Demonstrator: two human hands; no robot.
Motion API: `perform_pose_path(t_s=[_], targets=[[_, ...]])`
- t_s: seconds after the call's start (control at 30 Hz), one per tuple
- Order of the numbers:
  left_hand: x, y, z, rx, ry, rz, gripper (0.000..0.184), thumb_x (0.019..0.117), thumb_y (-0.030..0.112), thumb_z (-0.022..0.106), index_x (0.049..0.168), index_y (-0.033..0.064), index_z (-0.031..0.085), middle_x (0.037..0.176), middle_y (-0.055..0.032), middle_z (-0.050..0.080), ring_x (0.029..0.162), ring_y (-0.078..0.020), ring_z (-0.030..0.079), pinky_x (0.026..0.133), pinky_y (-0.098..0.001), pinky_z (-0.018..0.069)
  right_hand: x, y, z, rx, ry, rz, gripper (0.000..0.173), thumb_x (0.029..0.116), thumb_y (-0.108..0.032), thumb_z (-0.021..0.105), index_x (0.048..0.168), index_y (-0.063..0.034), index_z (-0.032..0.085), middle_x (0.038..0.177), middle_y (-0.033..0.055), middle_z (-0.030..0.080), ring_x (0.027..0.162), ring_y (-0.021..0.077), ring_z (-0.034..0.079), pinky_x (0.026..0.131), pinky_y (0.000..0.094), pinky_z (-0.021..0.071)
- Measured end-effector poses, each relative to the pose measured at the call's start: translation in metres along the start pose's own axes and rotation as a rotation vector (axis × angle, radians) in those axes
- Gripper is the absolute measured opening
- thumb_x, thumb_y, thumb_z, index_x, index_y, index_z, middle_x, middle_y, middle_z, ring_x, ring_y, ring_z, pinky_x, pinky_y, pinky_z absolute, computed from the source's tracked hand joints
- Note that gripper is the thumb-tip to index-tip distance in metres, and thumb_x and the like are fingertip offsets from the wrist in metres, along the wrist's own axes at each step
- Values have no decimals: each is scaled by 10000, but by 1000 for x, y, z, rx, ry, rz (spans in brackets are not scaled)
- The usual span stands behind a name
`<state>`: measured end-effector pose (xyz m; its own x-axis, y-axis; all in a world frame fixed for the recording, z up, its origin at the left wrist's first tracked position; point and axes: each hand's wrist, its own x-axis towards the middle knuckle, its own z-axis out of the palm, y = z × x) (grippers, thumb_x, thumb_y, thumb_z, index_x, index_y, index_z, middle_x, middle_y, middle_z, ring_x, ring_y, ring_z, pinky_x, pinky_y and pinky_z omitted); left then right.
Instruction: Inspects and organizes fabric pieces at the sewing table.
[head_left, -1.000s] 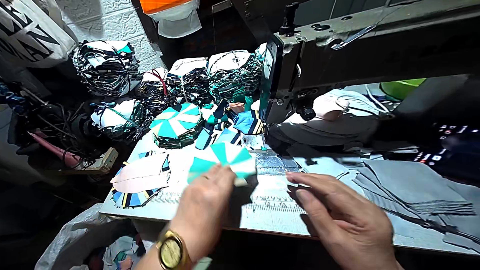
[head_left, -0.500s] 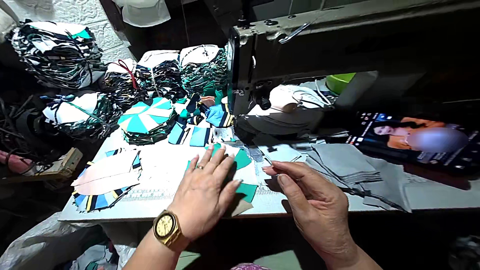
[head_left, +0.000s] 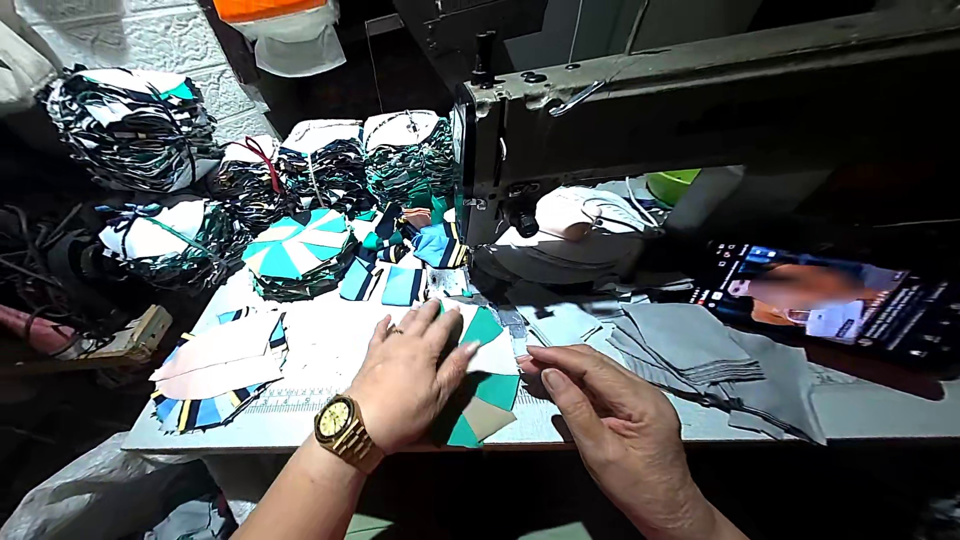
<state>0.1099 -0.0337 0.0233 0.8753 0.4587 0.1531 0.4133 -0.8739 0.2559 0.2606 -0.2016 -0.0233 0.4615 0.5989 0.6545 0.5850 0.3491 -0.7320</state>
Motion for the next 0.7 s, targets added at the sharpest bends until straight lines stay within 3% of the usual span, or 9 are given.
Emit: perform_pose_path(t_s=[0.07,0.1,0.17,0.2,0.27,0.37,0.53,0.63,0.7], targets=[[10,-11,-15,2,73,-8,550,1104,468,317,1408,121,616,1473,-120,563,1388,-303,511,1162,-669,295,0,0,0,6,-5,5,241,1027,-175,575,1166,-64,738,1041,21,728,903,121,720,760,254,637],[17,-18,-21,5,90,-11,500,1103,422,370,1338,93,664,1402,-150,606,1327,-332,555,1122,-650,356,0,1,0,7,-7,2,242,1025,-175,576,1164,-63,739,1042,21,728,910,121,720,763,253,637],[32,-35,-31,16,42,-44,404,1086,358,462,1227,81,720,1279,-157,664,1229,-342,613,1029,-590,471,0,1,0,7,-14,-3,240,1025,-171,574,1154,-58,742,1033,24,729,910,125,722,764,256,639],[40,-42,-34,34,-19,-91,374,1078,348,495,1213,89,729,1273,-154,664,1228,-346,607,1014,-574,482,0,2,1,3,-14,-5,238,1021,-165,574,1146,-57,745,1028,24,731,907,124,724,763,255,640],[54,-54,-34,102,-131,-175,366,1057,359,545,1262,104,709,1304,-165,646,1243,-379,584,1002,-590,478,0,2,1,-1,-20,-4,233,1021,-163,575,1134,-53,745,1023,25,730,902,120,725,762,254,643],[71,-57,-35,166,-254,-263,443,1064,382,520,1419,128,594,1443,-201,551,1320,-415,526,1037,-616,443,0,3,1,2,-28,-11,236,1024,-166,572,1133,-49,746,1025,26,732,913,120,724,771,254,641],[92,-51,-31,148,-266,-248,455,1071,355,512,1424,78,590,1404,-220,569,1305,-411,535,1078,-579,424,0,4,1,-5,-40,-26,235,1021,-163,573,1125,-47,748,1027,27,732,916,111,721,771,240,634],[104,-49,-31,128,-279,-202,436,1083,318,490,1408,46,596,1413,-208,578,1355,-371,512,1147,-547,358,-1,5,2,-8,-49,-27,233,1019,-161,575,1122,-45,748,1015,26,730,897,102,717,753,234,632],[111,-52,-34,87,-270,-181,402,1084,271,489,1387,37,613,1383,-206,607,1330,-359,543,1136,-544,377,0,5,1,-14,-58,-27,236,1020,-165,574,1125,-47,750,1009,21,730,899,96,712,758,225,625]])
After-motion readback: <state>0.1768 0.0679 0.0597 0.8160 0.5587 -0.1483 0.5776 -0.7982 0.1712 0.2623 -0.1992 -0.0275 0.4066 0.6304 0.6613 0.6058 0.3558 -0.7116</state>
